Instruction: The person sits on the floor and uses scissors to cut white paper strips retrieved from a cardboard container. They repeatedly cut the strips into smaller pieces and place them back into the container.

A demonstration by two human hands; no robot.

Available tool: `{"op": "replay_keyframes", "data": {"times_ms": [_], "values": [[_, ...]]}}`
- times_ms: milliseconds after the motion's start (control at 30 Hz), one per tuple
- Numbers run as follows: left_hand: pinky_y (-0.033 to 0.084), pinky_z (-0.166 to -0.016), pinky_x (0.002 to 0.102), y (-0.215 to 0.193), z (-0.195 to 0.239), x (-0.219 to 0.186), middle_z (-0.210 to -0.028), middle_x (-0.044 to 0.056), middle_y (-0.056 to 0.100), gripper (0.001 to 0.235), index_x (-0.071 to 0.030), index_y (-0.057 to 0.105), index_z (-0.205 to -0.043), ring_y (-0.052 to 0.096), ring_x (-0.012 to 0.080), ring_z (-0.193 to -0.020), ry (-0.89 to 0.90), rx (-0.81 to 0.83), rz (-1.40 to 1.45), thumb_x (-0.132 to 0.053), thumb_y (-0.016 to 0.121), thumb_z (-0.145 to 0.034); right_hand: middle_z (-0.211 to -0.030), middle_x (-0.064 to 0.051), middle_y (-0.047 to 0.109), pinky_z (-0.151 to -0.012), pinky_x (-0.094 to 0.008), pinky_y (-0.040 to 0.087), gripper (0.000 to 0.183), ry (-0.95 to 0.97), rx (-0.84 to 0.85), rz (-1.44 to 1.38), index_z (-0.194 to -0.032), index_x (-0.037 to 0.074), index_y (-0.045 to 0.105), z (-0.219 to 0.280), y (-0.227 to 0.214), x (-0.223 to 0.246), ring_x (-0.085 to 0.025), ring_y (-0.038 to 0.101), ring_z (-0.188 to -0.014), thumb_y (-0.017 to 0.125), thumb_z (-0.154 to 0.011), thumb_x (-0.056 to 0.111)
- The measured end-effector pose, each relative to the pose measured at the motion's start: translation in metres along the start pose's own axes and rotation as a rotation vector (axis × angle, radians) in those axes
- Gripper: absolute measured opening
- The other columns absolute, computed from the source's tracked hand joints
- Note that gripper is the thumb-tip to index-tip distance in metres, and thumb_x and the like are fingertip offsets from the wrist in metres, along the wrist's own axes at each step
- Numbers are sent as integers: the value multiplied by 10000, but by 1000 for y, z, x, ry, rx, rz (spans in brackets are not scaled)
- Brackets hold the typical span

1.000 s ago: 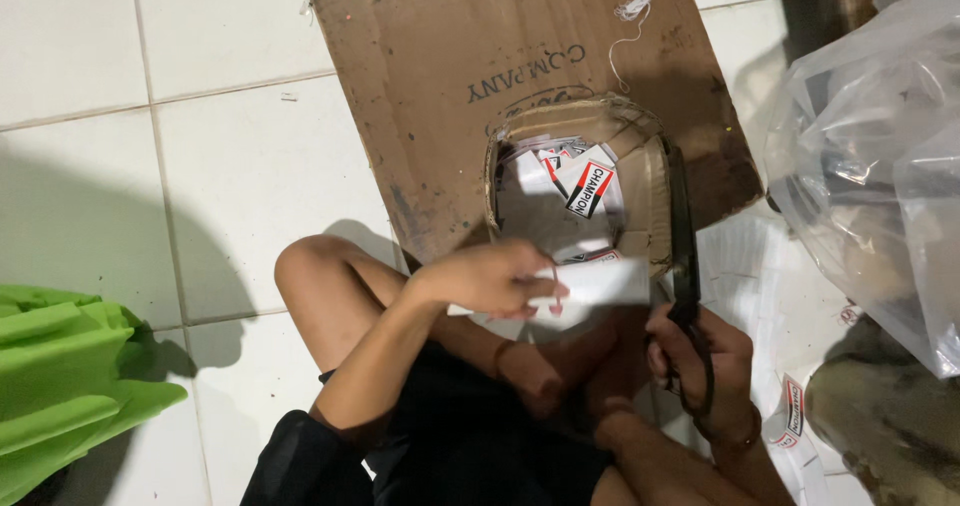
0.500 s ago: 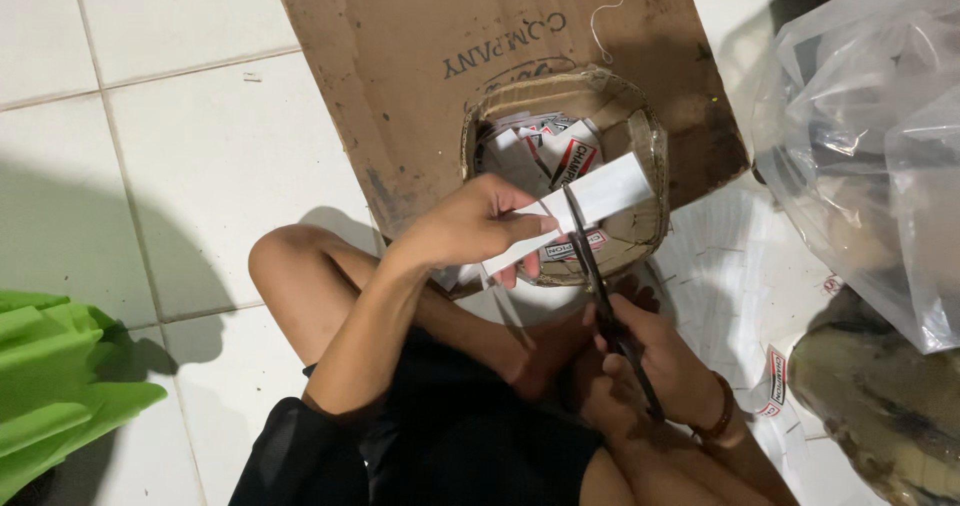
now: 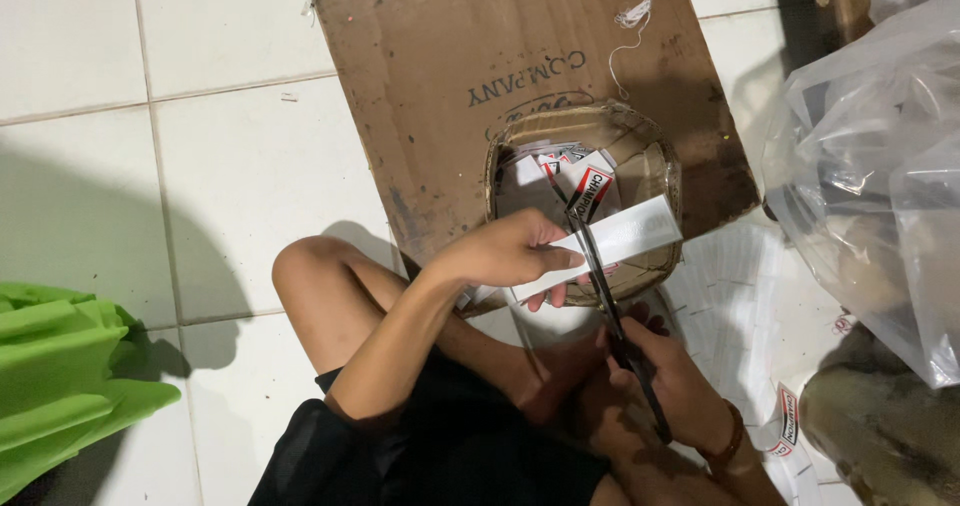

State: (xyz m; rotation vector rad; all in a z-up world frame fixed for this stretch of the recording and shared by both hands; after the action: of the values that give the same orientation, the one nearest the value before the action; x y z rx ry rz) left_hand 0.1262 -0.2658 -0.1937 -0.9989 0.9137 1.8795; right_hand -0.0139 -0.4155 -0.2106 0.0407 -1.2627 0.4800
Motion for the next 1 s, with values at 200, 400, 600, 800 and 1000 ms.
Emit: {"op": "replay_keyframes", "data": {"times_ms": [200, 400, 600, 800, 1000], "values": [[582, -501, 327, -2, -7, 9, -691, 178, 684, 284, 29, 643, -942, 702, 271, -550, -62, 16, 168, -224, 528, -1004, -774, -8, 562, -684, -285, 423, 450, -8, -38, 10, -914, 97, 633, -2, -4, 8, -131, 482, -730, 562, -890, 541], [436, -454, 253, -3, -4, 5, -640, 82, 619, 292, -3, 676, -981, 569, 147, -420, -69, 14, 63, -217, 485, -1030, -784, -13, 634, -698, -292, 459, 422, 64, -8, 17, -991, 117, 631, 0, -4, 10, -146, 568, -725, 603, -848, 512], [442, -496, 257, -5, -1, 0, -695, 82, 686, 275, -28, 580, -832, 592, 136, -440, -106, 33, 4, -169, 466, -1039, -742, 7, 579, -699, -267, 445, 532, -9, -25, -16, -948, 96, 606, -4, -4, 25, -127, 517, -710, 532, -872, 617], [443, -460, 263, -4, -5, 4, -641, 132, 664, 249, 14, 598, -859, 577, 163, -409, -58, 62, 145, -135, 489, -1026, -721, 14, 581, -644, -262, 444, 554, 72, 9, -17, -978, 110, 599, 2, -1, 4, -111, 499, -669, 568, -824, 642], [425, -470, 250, -5, -5, 2, -630, 122, 652, 253, 33, 672, -939, 569, 155, -401, -61, 36, 149, -134, 496, -1012, -759, 8, 587, -675, -260, 452, 345, 48, 4, -18, -956, 103, 599, 0, -2, 15, -112, 524, -690, 558, -914, 443]]}}
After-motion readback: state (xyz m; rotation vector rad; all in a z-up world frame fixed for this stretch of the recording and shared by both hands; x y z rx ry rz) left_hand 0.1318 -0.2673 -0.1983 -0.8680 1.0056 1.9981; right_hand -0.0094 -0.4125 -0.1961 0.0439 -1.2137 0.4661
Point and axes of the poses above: each hand's wrist, its own z-axis away from the middle knuckle, its own y-axis out of the palm, x = y × z, the point moved 6 cm from there along -z, towards the middle knuckle
